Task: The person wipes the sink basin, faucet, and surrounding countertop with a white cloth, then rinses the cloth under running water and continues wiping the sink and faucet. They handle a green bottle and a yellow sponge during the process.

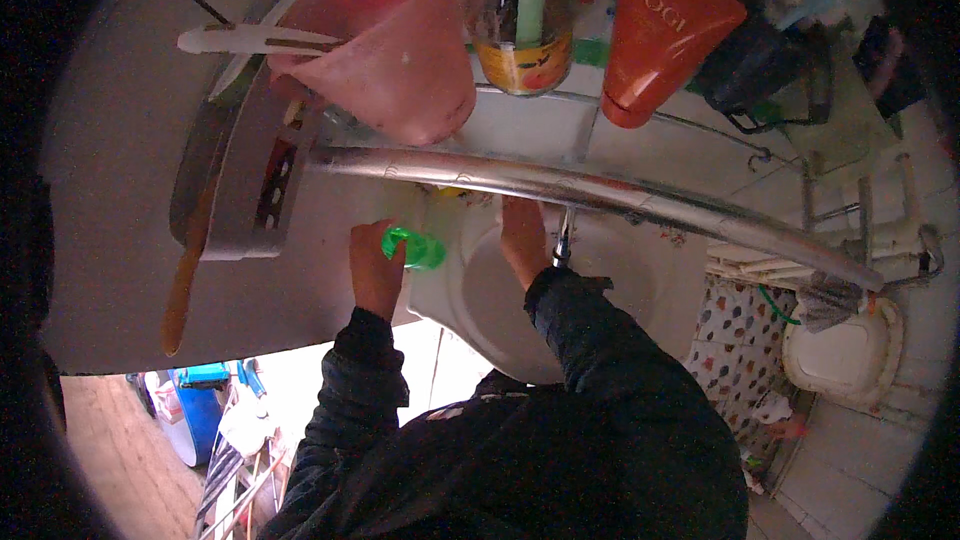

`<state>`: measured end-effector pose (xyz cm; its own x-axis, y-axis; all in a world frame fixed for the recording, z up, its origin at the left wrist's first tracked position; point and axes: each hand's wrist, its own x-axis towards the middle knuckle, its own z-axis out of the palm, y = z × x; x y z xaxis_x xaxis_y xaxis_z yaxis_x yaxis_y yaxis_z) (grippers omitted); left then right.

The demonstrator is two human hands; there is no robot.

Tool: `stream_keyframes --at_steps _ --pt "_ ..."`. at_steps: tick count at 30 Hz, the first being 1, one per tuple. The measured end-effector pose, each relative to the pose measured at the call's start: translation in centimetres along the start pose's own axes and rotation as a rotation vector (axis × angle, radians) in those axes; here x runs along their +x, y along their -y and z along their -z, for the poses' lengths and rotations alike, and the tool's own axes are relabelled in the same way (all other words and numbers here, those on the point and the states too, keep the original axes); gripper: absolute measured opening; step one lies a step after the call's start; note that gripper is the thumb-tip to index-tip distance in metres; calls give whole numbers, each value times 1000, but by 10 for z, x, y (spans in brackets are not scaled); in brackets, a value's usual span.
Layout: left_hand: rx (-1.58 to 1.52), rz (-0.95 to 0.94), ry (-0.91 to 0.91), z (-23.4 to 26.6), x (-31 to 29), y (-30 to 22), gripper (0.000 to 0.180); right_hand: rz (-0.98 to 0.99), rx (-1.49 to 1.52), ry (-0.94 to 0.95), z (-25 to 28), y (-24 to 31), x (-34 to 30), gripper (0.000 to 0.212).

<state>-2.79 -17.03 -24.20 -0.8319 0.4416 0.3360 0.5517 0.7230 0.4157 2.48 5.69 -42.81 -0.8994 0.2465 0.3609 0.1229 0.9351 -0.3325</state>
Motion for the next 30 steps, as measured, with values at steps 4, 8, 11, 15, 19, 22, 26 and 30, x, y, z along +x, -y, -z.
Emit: stream_keyframes --at_steps 4,8,11,15,19,22,26,30 --pt "-1 39 -34 -4 2 4 36 227 67 122 26 -1 -20 52" --pt "3 31 -49 -4 13 -1 35 155 194 443 46 -15 1 45" --pt "-15 0 -41 -4 16 -3 34 -48 -21 9 3 -15 26 45" --pt "4 14 -7 -12 9 1 34 -126 183 152 2 -5 48 45" --pt "14 -18 2 -14 17 -15 35 2 331 -29 -12 11 38 46" --pt "2 31 26 -23 9 -19 39 107 362 206 -4 27 11 44" --pt "65 29 73 -17 4 -22 47 392 381 304 9 16 -3 40" --pt "145 13 132 -13 -3 -29 52 92 465 232 1 -10 26 37"
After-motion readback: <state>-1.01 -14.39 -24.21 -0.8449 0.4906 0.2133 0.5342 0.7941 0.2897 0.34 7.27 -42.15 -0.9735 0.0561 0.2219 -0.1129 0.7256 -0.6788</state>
